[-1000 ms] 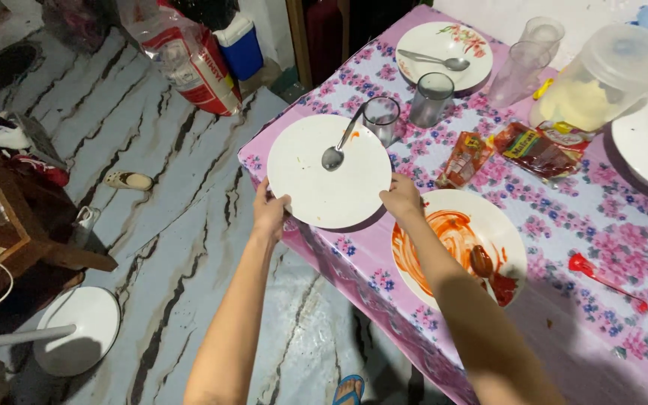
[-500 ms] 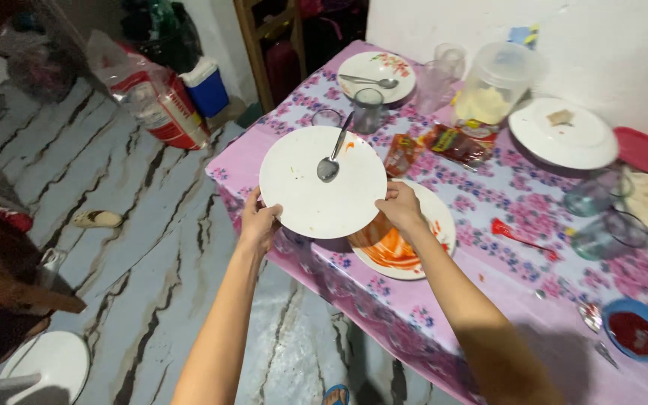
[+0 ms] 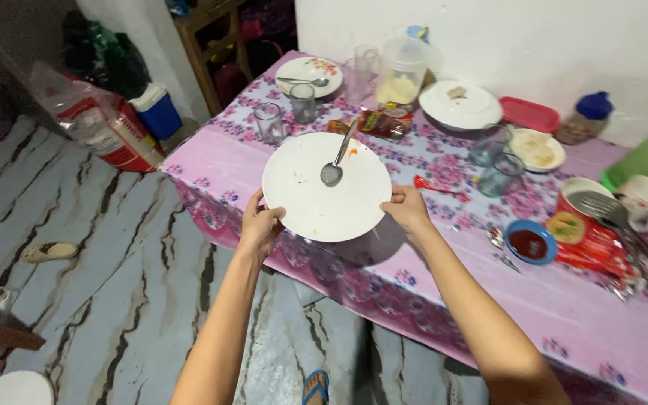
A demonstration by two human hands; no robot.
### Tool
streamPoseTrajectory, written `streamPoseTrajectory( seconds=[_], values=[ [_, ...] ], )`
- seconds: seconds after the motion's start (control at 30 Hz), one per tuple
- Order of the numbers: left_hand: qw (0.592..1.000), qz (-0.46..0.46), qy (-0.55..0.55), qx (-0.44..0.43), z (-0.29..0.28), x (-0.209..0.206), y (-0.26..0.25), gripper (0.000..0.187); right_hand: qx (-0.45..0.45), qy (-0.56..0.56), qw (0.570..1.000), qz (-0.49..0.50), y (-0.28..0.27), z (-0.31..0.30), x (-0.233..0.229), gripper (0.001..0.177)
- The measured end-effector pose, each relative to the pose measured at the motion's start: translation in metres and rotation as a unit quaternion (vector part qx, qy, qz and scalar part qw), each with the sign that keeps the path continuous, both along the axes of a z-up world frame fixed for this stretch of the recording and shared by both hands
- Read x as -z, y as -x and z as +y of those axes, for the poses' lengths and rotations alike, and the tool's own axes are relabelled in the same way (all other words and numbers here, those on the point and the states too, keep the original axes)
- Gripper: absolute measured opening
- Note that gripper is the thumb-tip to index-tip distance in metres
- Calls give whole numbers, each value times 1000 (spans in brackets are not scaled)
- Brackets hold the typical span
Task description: Clearing used dishes and utensils from a dining table.
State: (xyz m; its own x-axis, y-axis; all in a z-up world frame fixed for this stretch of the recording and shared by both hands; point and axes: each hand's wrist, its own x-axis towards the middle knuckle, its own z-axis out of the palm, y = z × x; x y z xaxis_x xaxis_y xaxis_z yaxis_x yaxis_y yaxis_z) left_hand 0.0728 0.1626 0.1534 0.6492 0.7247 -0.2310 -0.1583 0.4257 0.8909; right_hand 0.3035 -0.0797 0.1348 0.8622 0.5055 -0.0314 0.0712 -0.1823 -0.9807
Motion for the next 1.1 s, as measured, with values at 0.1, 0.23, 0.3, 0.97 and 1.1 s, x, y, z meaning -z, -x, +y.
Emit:
streamPoseTrajectory(
  seconds=[0.1, 0.23, 0.3, 0.97, 1.1],
  values=[
    [1000, -12, -1, 26, -28, 14, 4, 75, 23, 5, 1000, -8, 15, -48, -3, 41],
    [998, -19, 1, 60, -76, 7, 7, 75, 53, -6, 999, -7, 29, -112, 0, 41],
    [997, -20, 13, 77, -104, -1, 12, 75, 64, -15, 998, -4, 41, -145, -5, 42],
    [945, -9, 35, 324, -233, -33, -15, 75, 238, -59, 969, -18, 140, -343, -28, 41],
    [923, 13, 50, 381, -236, -23, -31, 78, 287, -72, 955, -21, 164, -358, -24, 42]
  ],
)
